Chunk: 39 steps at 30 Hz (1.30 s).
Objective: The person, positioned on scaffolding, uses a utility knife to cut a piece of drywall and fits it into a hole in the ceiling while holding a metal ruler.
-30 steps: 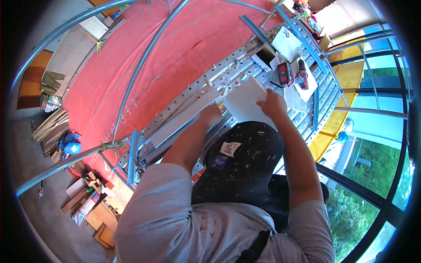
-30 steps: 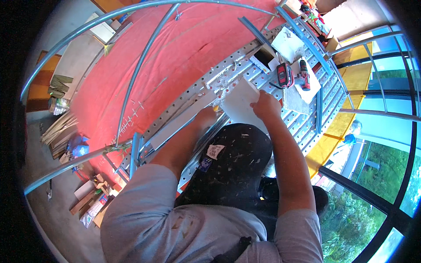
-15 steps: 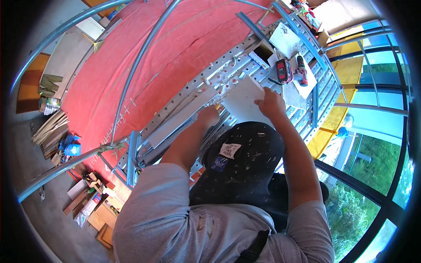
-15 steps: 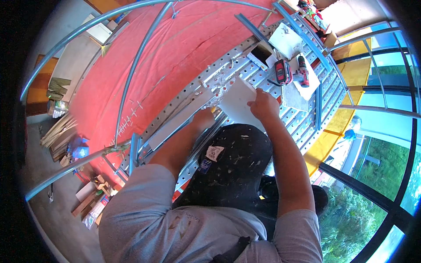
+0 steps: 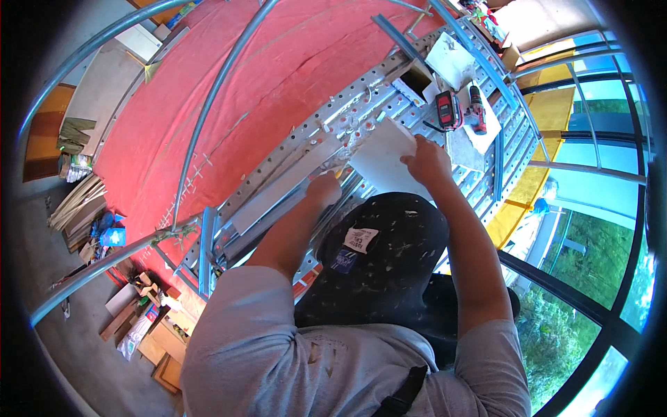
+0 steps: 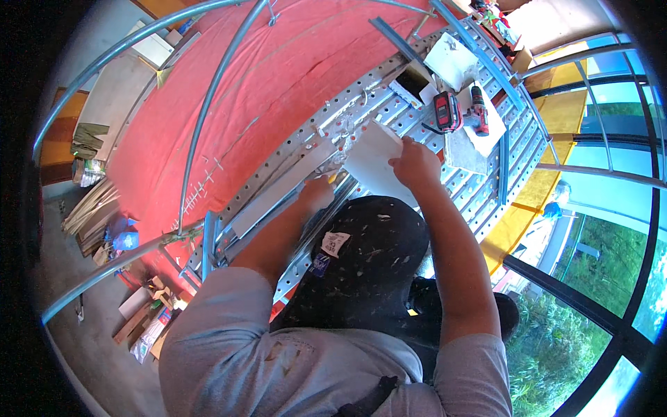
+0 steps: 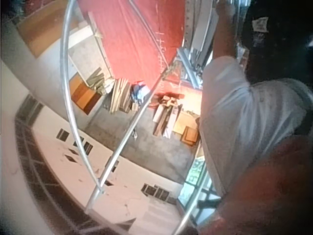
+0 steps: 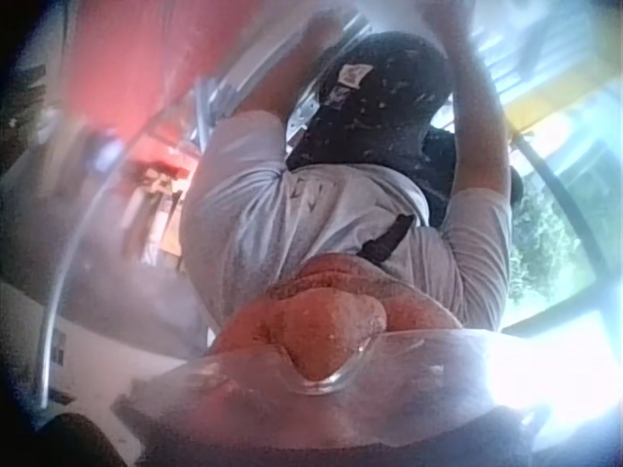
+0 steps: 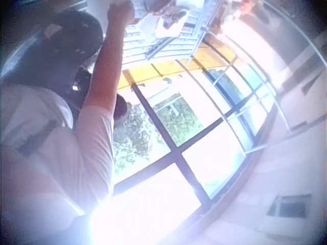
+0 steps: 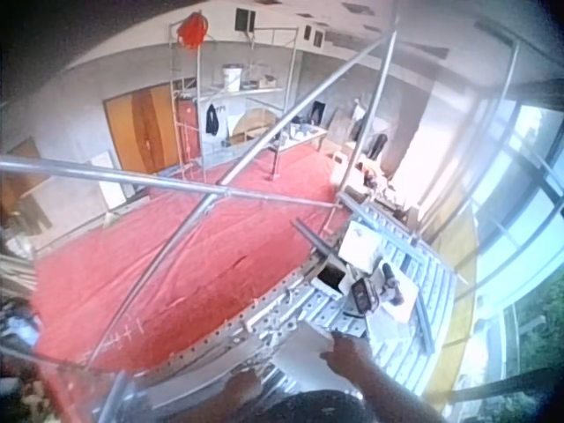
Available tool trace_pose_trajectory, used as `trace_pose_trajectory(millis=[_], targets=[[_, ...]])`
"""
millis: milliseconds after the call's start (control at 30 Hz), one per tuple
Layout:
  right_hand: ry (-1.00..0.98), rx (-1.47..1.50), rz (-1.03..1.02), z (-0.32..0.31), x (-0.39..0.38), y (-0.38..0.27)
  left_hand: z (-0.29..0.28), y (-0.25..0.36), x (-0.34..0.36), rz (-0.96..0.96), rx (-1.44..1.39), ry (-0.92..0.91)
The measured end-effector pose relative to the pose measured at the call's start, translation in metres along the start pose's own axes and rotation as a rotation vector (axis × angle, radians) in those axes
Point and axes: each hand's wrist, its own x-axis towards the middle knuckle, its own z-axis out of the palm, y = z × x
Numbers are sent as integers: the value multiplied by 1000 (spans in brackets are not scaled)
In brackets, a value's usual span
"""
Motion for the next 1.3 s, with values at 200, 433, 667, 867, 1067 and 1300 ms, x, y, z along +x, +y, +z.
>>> trace_pose_trajectory(millis=[200,433,667,867,1067,1300], targets=[[20,56,27,5,-13,13,12,-30,1,-55,-70,38],[44,168,79,26,-24,42,-9,-38,-36,11,-116,172],[78,218,80,24,-37,36,-60,62,-73,365,-218,348],[91,231,106,37,-46,48,-70,110,-88,465,-197,356],[53,227,65,24,-44,28,-51,64,-51,340,-65,266],[46,175,71,22,-37,32,-35,24,-42,153,-55,235]])
